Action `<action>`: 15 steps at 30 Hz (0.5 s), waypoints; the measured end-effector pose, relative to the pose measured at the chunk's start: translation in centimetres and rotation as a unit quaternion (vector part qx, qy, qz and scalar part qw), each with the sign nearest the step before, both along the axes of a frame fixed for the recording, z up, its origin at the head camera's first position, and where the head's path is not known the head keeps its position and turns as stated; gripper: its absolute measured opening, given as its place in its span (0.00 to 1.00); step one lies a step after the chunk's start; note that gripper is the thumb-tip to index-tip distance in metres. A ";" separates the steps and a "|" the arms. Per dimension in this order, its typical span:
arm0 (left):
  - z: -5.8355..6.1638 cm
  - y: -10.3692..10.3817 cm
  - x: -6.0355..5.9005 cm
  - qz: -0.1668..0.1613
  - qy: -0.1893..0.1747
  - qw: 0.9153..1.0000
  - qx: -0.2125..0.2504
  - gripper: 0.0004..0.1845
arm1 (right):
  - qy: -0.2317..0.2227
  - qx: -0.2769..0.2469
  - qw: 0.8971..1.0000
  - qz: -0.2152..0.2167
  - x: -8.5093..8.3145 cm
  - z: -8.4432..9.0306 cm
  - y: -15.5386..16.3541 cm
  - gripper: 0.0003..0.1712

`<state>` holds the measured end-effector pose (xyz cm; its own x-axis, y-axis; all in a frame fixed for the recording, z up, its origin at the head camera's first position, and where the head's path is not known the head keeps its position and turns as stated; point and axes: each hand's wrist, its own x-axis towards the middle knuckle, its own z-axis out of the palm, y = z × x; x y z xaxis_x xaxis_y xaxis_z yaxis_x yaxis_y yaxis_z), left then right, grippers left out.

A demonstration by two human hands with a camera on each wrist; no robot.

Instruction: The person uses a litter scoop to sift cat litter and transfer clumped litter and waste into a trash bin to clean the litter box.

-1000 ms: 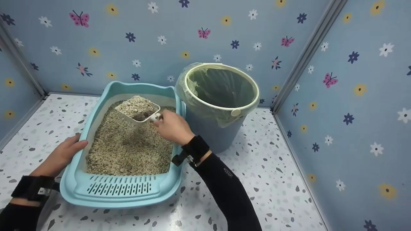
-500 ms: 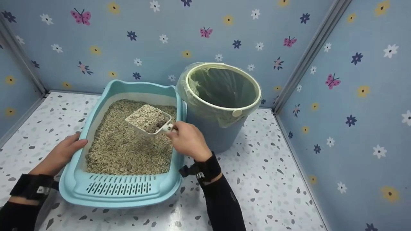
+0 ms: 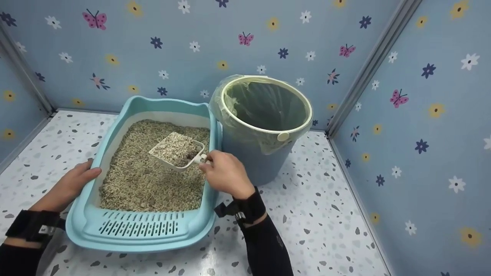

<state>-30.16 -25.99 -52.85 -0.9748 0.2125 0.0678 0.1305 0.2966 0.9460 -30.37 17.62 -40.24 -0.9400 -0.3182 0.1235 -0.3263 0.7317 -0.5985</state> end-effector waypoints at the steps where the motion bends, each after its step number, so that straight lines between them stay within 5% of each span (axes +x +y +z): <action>1: 0.0 0.0 0.0 -0.001 0.000 1.000 0.001 0.40 | -0.001 0.001 1.000 0.000 0.1 0.1 0.0 0.10; 15: 0.2 0.0 0.2 0.000 -0.005 1.000 -0.003 0.41 | 0.009 0.005 0.999 0.031 0.7 0.7 0.4 0.15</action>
